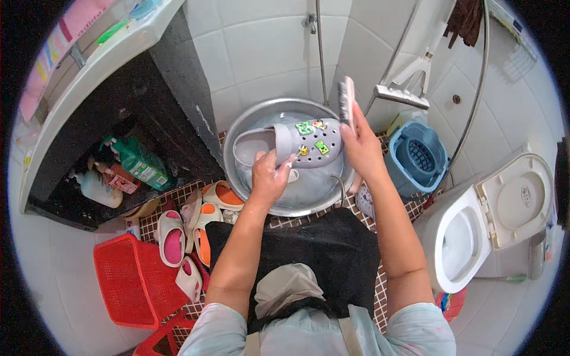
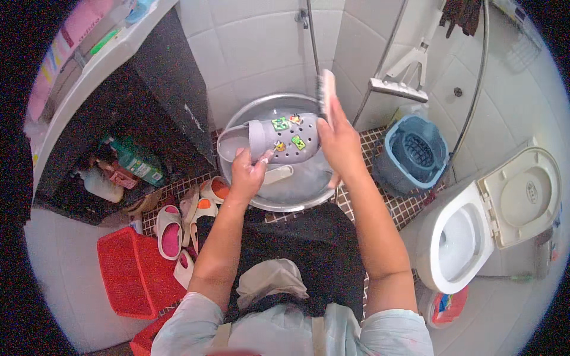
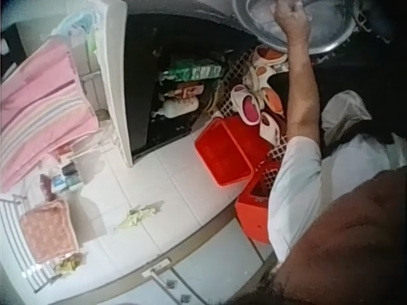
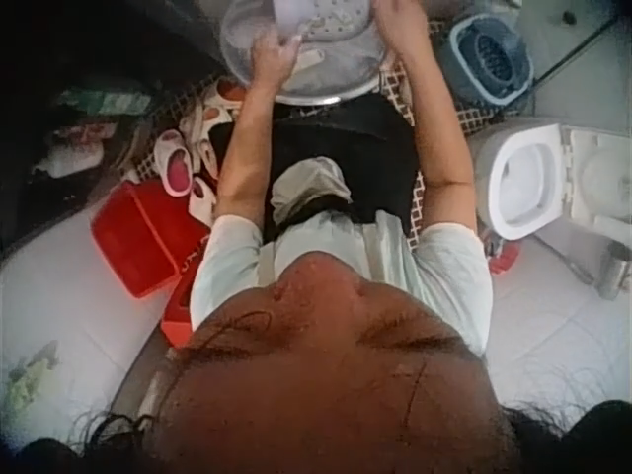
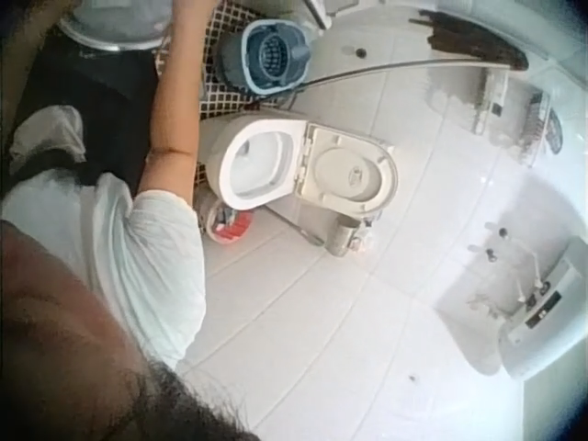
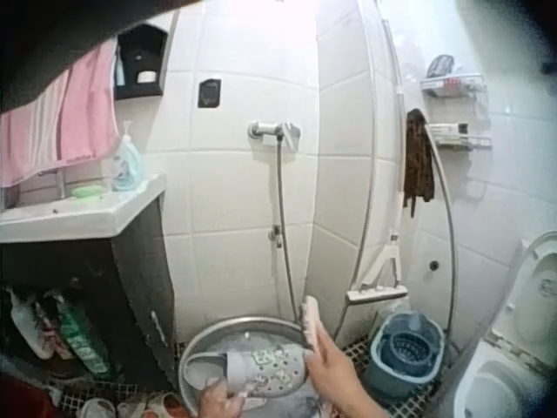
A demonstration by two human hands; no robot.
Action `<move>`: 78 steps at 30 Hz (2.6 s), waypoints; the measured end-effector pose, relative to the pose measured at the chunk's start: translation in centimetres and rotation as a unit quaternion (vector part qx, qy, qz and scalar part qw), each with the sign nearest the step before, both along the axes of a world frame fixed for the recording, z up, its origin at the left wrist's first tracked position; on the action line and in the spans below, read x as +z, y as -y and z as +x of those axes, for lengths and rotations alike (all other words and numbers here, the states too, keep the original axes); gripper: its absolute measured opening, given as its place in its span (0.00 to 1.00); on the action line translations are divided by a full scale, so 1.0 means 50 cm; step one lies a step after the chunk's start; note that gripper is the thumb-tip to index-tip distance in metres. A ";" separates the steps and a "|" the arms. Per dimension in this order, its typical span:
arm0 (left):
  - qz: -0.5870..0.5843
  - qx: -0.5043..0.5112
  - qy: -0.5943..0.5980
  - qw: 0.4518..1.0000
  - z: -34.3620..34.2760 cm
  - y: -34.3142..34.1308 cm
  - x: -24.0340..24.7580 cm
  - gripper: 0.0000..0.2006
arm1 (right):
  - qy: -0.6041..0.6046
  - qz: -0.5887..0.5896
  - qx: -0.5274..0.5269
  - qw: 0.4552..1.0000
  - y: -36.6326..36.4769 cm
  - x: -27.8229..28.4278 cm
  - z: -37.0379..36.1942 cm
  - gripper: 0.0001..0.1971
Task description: Washing a shoe with a brush in a basin.
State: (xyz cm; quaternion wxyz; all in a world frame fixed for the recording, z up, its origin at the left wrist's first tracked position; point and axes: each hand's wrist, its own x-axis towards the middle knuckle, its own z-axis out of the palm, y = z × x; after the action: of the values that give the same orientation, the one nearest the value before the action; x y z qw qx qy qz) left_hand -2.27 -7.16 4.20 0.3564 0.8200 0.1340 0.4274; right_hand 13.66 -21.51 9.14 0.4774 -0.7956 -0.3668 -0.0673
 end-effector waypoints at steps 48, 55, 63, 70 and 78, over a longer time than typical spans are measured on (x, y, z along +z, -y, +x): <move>-0.165 -0.111 -0.063 0.978 -0.013 -0.013 -0.009 0.18 | 0.066 -0.237 0.224 0.943 0.070 0.081 -0.194 0.29; -0.172 -0.039 -0.214 0.961 0.012 0.007 -0.018 0.16 | 0.137 -0.288 0.159 0.934 -0.057 0.071 -0.147 0.33; -0.069 -0.065 -0.262 0.960 0.009 0.017 0.003 0.13 | 0.177 -0.351 0.146 0.908 -0.058 0.071 -0.191 0.32; -0.102 -0.004 -0.154 0.983 0.004 -0.014 -0.048 0.14 | 0.128 -0.308 0.211 0.919 0.018 0.102 -0.214 0.32; -0.101 -0.083 -0.198 0.971 0.008 -0.001 -0.031 0.15 | 0.170 -0.237 0.152 0.944 -0.071 0.069 -0.124 0.35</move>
State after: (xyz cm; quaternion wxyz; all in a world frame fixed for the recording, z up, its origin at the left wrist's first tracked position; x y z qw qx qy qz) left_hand -1.89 -7.11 2.65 0.4383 0.8562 0.1756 0.2097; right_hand 7.47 -17.97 12.61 0.2097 -0.7972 -0.5648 -0.0390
